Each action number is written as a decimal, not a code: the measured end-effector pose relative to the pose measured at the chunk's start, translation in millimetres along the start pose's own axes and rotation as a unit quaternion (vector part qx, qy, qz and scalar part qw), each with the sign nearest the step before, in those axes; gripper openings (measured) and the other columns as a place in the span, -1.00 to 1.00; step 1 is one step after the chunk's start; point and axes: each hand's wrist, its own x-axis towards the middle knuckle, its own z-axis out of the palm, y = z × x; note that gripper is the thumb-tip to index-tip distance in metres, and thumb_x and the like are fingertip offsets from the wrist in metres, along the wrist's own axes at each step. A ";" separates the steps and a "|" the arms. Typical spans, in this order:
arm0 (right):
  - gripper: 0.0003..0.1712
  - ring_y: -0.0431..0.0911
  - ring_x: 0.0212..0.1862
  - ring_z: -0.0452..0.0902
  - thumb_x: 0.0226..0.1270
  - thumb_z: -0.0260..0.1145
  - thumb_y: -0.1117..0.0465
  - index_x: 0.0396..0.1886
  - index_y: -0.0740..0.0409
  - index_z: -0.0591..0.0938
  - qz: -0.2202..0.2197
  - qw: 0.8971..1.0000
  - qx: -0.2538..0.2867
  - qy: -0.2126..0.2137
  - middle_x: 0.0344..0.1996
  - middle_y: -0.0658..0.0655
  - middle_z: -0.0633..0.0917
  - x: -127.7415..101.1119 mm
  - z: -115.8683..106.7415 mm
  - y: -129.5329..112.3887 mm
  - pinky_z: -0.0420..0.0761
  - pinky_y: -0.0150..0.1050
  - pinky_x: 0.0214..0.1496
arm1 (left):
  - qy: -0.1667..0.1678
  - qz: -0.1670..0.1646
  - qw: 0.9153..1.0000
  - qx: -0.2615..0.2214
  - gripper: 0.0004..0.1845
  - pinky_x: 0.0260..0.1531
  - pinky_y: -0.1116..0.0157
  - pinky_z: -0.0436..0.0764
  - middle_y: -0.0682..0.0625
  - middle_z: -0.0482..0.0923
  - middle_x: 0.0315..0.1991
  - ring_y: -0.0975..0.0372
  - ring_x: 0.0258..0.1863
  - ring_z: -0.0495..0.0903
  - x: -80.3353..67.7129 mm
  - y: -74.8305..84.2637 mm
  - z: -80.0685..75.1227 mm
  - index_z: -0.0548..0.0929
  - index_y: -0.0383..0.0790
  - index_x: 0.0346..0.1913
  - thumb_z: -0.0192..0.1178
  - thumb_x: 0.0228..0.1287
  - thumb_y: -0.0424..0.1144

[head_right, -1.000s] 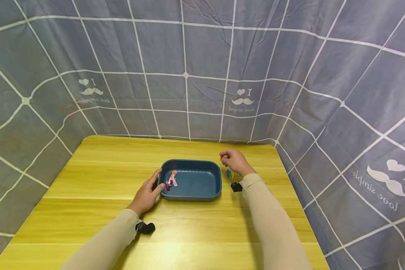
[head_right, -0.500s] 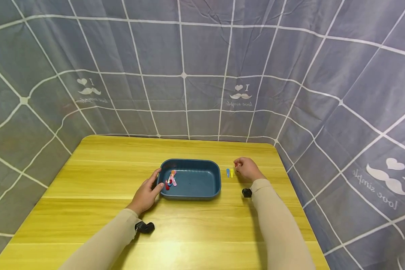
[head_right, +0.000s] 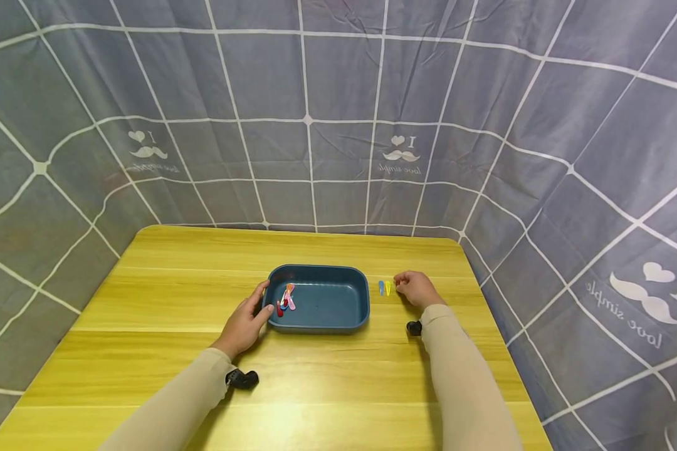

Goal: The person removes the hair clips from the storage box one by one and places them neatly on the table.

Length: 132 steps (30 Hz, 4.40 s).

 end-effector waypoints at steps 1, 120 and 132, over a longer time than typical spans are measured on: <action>-0.63 0.18 0.15 0.64 0.55 0.25 0.31 0.24 0.35 0.67 0.001 1.000 0.000 -0.001 0.11 0.35 0.75 0.3 1.6 1.3 0.61 0.14 0.32 | -0.001 -0.001 1.000 0.000 -0.29 0.58 -0.36 0.08 -0.19 0.36 0.57 -0.36 0.62 0.09 -0.2 0.0 -0.2 0.10 0.38 0.68 0.06 0.60 0.21; -0.47 0.15 0.30 0.64 0.61 0.28 0.14 0.49 0.13 0.55 -0.142 0.989 0.008 -0.038 0.28 0.25 0.70 16.4 14.1 -132.6 0.67 0.08 0.32 | -0.006 0.010 1.000 -0.004 -0.29 0.66 -0.22 0.03 -0.19 0.38 0.56 -0.28 0.56 0.29 2.9 2.9 -1.8 0.11 0.31 0.69 0.09 0.62 0.14; -0.45 0.08 0.23 0.69 0.54 0.36 0.16 0.47 0.11 0.58 -0.183 0.979 -0.006 -0.087 0.26 0.24 0.72 20.7 46.2 -172.6 0.73 -0.01 0.25 | -0.002 0.014 1.000 -0.006 -0.29 0.69 -0.14 0.00 -0.20 0.44 0.51 -0.19 0.51 0.42 3.0 3.8 -2.4 0.12 0.31 0.69 0.12 0.61 0.07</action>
